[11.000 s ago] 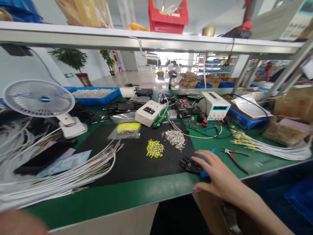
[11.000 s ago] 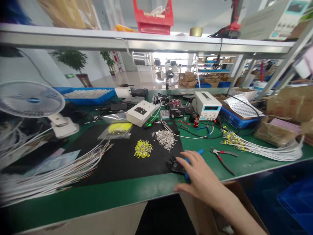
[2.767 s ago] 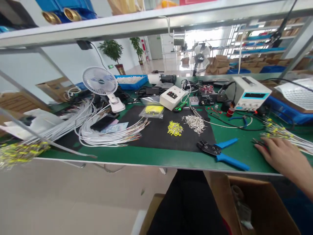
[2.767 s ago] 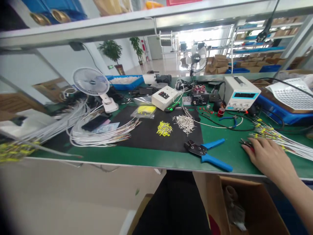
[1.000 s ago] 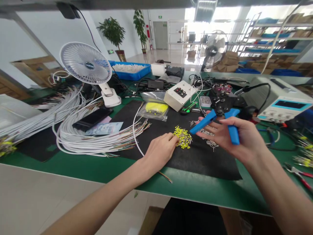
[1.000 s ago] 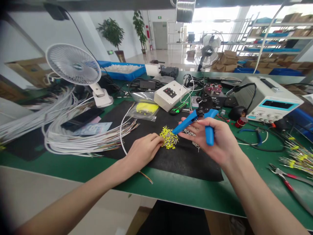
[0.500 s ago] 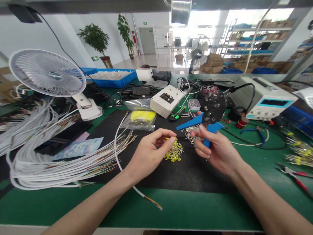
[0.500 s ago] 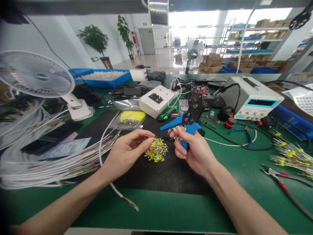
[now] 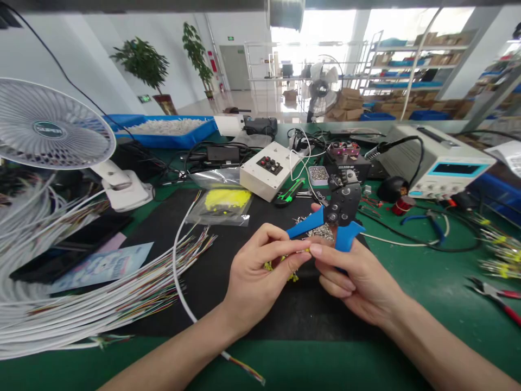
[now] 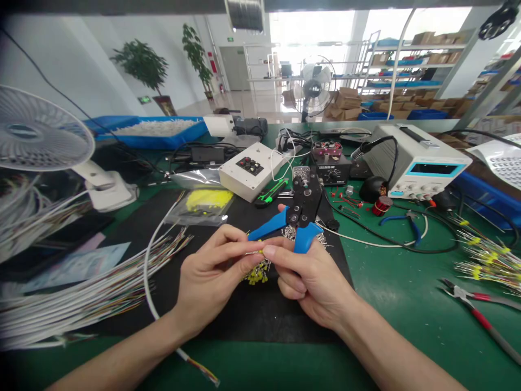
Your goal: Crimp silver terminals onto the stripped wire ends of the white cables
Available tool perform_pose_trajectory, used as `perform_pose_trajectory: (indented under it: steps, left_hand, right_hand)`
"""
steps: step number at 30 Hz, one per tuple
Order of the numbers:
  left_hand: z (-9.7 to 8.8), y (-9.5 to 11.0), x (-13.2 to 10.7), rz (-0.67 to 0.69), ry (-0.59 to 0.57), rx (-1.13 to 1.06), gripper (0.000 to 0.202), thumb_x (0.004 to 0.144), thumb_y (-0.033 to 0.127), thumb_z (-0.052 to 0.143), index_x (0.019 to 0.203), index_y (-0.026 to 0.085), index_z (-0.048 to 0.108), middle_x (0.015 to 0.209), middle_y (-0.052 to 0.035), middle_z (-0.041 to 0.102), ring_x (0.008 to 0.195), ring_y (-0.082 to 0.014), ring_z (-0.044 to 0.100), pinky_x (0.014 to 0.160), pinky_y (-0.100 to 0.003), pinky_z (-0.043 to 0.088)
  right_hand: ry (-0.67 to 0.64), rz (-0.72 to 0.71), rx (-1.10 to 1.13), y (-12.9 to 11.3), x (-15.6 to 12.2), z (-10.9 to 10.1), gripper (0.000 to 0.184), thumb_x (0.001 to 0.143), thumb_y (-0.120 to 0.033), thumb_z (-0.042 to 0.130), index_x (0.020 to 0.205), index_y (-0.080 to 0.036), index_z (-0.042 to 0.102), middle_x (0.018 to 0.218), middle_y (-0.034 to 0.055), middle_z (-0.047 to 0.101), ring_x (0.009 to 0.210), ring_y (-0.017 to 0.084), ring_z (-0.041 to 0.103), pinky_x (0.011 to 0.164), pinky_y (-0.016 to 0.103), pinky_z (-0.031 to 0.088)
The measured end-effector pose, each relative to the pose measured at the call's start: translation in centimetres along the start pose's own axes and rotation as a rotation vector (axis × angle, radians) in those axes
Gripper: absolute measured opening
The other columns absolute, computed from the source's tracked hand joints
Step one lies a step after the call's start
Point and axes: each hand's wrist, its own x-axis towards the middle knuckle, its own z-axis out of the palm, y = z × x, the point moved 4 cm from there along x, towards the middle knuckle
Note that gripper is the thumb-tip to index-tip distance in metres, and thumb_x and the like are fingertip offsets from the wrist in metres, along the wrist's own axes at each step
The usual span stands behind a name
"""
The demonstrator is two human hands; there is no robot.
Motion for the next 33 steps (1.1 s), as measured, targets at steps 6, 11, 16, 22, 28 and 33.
perform_pose_trajectory:
  steps: [6,11,16,22,28,33]
  left_hand:
    - [-0.8,-0.1,-0.1,0.083,0.026,0.064,0.033,0.084,0.016,0.079,0.115,0.025,0.074,0.095,-0.0031,0.065,0.073,-0.011,0.06,0.062,-0.024,0.05]
    - [-1.5,0.6,-0.4,0.31,0.027,0.29,0.034,0.084,0.008,0.077,0.113,0.024,0.071,0.1,-0.0034,0.071,0.085,-0.0139,0.068,0.075,-0.025,0.056]
    - [-1.2,0.3,-0.7,0.345,-0.031,0.348,0.03,0.089,0.006,0.068,0.114,0.023,0.068,0.102,-0.0042,0.072,0.09,-0.0154,0.069,0.079,-0.026,0.056]
    - [-1.0,0.0,-0.7,0.273,-0.067,0.284,0.026,0.09,0.004,0.066,0.109,0.021,0.065,0.1,-0.0044,0.07,0.093,-0.0152,0.066,0.082,-0.026,0.054]
    - [-1.4,-0.2,-0.4,0.087,-0.005,0.163,0.01,0.094,0.014,0.064,0.1,0.021,0.068,0.095,-0.0046,0.067,0.088,-0.0165,0.064,0.079,-0.029,0.052]
    - [-2.8,-1.8,0.6,-0.219,0.152,-0.143,0.011,0.094,0.029,0.068,0.098,0.019,0.069,0.088,-0.003,0.064,0.074,-0.0133,0.058,0.065,-0.025,0.049]
  right_hand:
    - [0.026,-0.013,-0.017,0.1,0.0,0.4,0.026,0.086,-0.019,0.077,0.11,-0.026,0.068,0.083,-0.006,0.061,0.04,-0.002,0.02,0.038,0.018,0.011]
    - [0.062,-0.031,-0.018,0.0,0.1,0.2,0.049,0.085,-0.017,0.077,0.129,-0.033,0.061,0.079,-0.0074,0.057,0.041,-0.001,0.019,0.038,0.018,0.012]
    - [0.089,-0.021,-0.04,0.1,0.3,0.0,0.055,0.081,-0.019,0.08,0.13,-0.033,0.059,0.077,-0.0079,0.056,0.04,-0.001,0.018,0.037,0.017,0.013]
    - [0.089,-0.013,-0.067,0.3,0.2,0.0,0.045,0.081,-0.018,0.08,0.121,-0.028,0.062,0.074,-0.0085,0.055,0.04,-0.001,0.018,0.037,0.016,0.014]
    - [0.09,0.044,-0.004,0.3,0.3,-0.3,0.013,0.093,-0.03,0.07,0.093,-0.018,0.065,0.08,-0.0036,0.06,0.039,-0.002,0.018,0.034,0.016,0.013]
    - [0.038,0.145,0.186,0.4,-0.1,-0.1,0.006,0.091,-0.021,0.067,0.087,-0.017,0.069,0.081,0.0007,0.062,0.056,0.007,0.05,0.042,0.017,0.042]
